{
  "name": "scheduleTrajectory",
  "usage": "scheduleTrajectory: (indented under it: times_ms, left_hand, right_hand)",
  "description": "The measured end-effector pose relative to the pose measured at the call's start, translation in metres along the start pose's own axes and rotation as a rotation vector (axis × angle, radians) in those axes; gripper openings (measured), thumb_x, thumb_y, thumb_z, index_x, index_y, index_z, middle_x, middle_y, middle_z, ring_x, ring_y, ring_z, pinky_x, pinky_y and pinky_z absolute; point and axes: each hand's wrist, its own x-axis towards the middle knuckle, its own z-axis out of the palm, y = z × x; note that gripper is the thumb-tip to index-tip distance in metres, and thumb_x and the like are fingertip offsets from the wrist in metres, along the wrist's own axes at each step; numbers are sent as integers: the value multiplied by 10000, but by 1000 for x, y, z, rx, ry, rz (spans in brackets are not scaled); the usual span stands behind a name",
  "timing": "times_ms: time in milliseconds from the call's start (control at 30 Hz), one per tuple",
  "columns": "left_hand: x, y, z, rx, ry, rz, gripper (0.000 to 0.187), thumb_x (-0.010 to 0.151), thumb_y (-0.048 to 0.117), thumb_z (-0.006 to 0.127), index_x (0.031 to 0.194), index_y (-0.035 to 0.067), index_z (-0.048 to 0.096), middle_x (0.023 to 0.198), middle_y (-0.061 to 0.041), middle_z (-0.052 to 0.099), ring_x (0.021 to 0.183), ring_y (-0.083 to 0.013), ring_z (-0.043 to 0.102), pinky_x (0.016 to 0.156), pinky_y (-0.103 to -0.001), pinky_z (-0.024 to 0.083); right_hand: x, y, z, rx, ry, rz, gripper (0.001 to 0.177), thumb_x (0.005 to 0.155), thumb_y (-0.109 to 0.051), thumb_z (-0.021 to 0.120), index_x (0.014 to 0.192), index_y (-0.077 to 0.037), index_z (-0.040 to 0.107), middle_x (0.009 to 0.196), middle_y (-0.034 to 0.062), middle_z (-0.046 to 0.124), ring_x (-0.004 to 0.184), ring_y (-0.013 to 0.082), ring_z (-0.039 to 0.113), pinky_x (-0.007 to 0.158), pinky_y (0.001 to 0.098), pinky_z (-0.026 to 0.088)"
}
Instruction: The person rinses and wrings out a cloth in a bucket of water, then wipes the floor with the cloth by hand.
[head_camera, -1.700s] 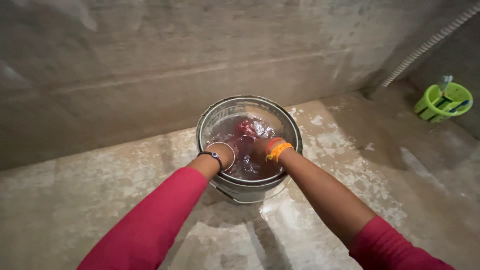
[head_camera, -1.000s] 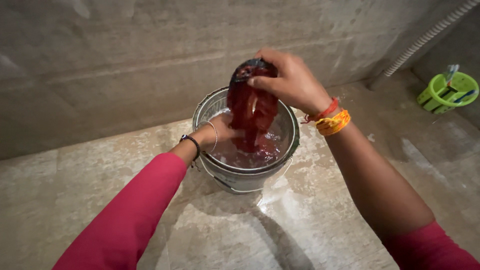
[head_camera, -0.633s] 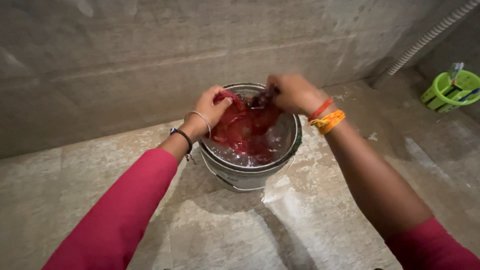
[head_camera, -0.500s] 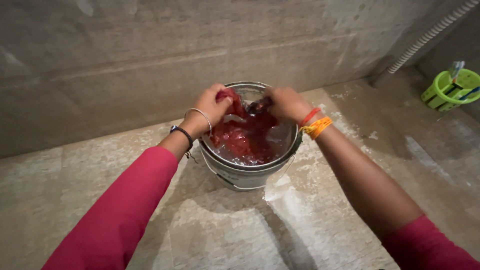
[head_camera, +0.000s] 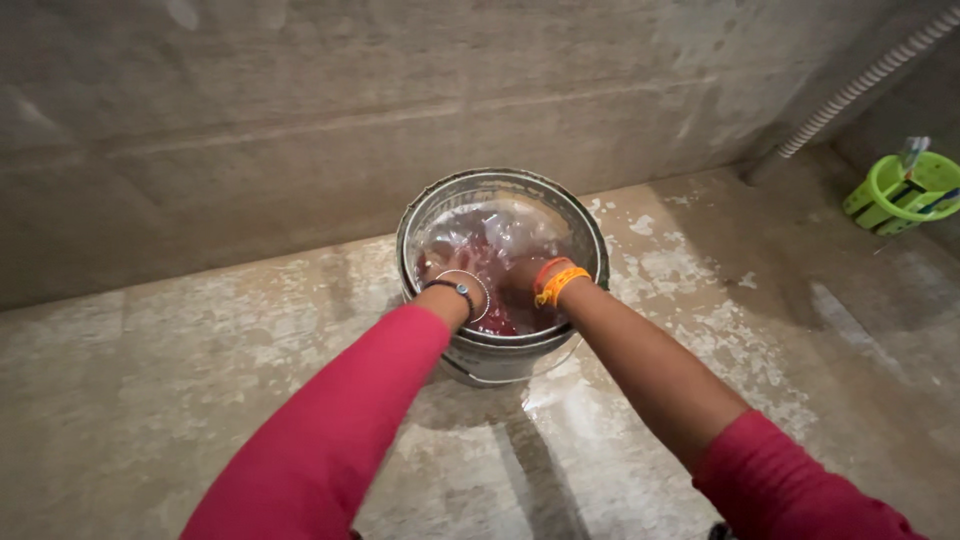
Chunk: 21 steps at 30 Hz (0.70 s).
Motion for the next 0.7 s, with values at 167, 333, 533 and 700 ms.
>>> scheduleTrajectory:
  times_ms: [167, 333, 533, 700]
  left_hand:
    - [14, -8, 0, -78, -47, 63, 771, 809, 276, 786, 1455, 76, 415, 1438, -206, 480, 1282, -387, 513, 1046, -454, 458]
    - [-24, -32, -55, -488, 217, 257, 892, 709, 295, 904, 1421, 45, 427, 1351, -196, 578, 1228, -337, 574, 1015, -419, 484]
    - [-80, -23, -116, -1136, 388, 616, 614, 791, 220, 839, 1321, 43, 584, 1247, -122, 699, 1153, -226, 651, 967, -365, 529]
    - [-99, -20, -147, -1021, 486, 264, 247, 895, 246, 727, 1039, 47, 703, 862, -8, 722, 809, -123, 677, 731, -316, 560]
  right_hand:
    - [5, -8, -12, -398, -205, 64, 402, 890, -413, 668, 1120, -111, 800, 1188, 185, 745, 1115, 355, 698, 1029, 412, 526]
    - [0, 20, -72, 394, 161, 119, 278, 929, -209, 643, 1165, -66, 616, 1054, 159, 734, 961, 285, 724, 839, 405, 581]
    - [-40, -2, -134, 898, 340, -157, 346, 872, -34, 700, 1193, -88, 582, 990, 38, 658, 946, 141, 658, 817, 297, 553]
    - [-52, -6, -139, 940, 401, -223, 535, 776, 9, 719, 1261, -67, 508, 1130, 4, 598, 1025, 135, 641, 864, 295, 552]
